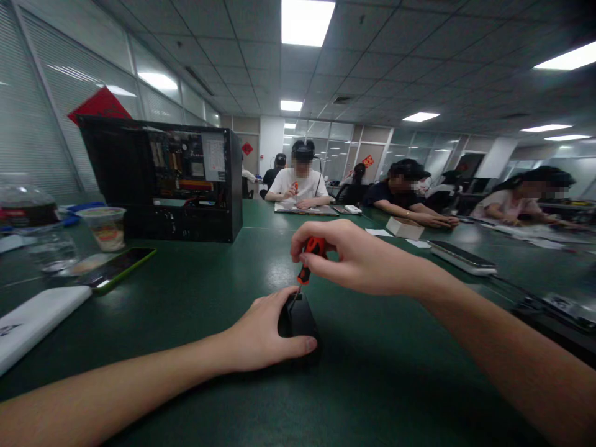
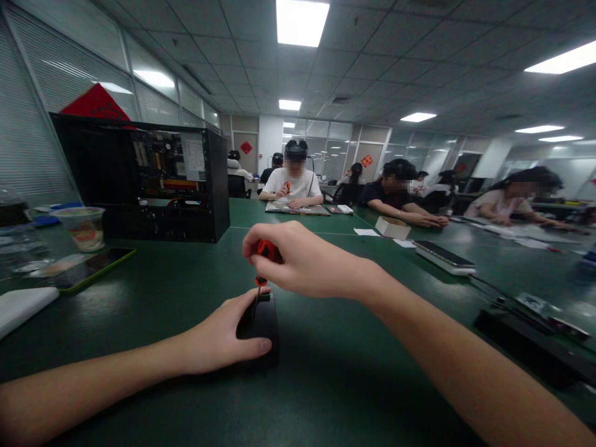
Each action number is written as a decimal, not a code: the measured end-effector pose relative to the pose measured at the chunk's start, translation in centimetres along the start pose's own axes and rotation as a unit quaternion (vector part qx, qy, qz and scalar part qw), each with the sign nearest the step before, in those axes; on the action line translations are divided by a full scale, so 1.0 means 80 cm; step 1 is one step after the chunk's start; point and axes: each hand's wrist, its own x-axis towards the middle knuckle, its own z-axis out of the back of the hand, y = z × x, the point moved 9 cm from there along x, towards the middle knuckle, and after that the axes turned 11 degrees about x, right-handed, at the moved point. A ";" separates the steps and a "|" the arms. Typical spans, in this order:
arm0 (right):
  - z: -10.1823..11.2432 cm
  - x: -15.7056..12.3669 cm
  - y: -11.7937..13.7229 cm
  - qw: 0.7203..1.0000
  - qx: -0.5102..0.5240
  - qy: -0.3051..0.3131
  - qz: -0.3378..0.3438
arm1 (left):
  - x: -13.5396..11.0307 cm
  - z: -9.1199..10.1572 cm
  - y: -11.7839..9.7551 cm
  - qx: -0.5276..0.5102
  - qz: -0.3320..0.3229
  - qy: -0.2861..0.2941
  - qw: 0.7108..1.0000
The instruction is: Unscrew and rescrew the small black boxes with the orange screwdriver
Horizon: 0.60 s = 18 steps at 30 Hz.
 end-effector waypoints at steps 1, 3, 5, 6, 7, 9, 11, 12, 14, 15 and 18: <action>-0.002 0.001 0.002 1.000 0.000 0.022 -0.009 | 0.000 0.000 0.000 0.002 -0.003 -0.002 1.000; -0.004 0.004 0.004 0.998 -0.019 0.053 -0.020 | 0.000 -0.002 0.001 0.003 -0.010 -0.001 1.000; -0.005 0.005 0.003 0.996 -0.057 0.062 -0.029 | 0.000 -0.003 0.003 0.006 -0.004 0.001 1.000; -0.005 0.006 0.002 0.995 -0.073 0.062 -0.033 | 0.000 -0.004 0.005 0.009 0.001 0.002 1.000; -0.004 0.006 0.001 0.994 -0.081 0.059 -0.034 | 0.000 -0.004 0.005 0.009 0.005 0.003 1.000; -0.003 0.006 0.004 0.995 -0.078 0.054 -0.023 | 0.000 -0.004 0.004 0.003 0.001 0.005 1.000; -0.004 0.004 0.013 0.995 -0.069 0.070 0.001 | 0.001 -0.003 0.000 -0.005 -0.012 0.005 1.000; -0.006 0.002 0.017 0.993 -0.072 0.089 0.006 | 0.001 -0.002 -0.002 -0.008 -0.018 0.005 1.000; -0.011 0.000 0.019 0.986 -0.093 0.136 -0.014 | 0.001 -0.002 -0.002 -0.009 -0.019 0.005 1.000; -0.011 -0.001 0.017 0.982 -0.106 0.153 -0.036 | 0.001 -0.002 -0.001 -0.008 -0.016 0.006 1.000; -0.005 -0.001 0.013 0.975 -0.145 0.149 -0.079 | 0.001 -0.003 0.003 -0.007 -0.006 0.005 1.000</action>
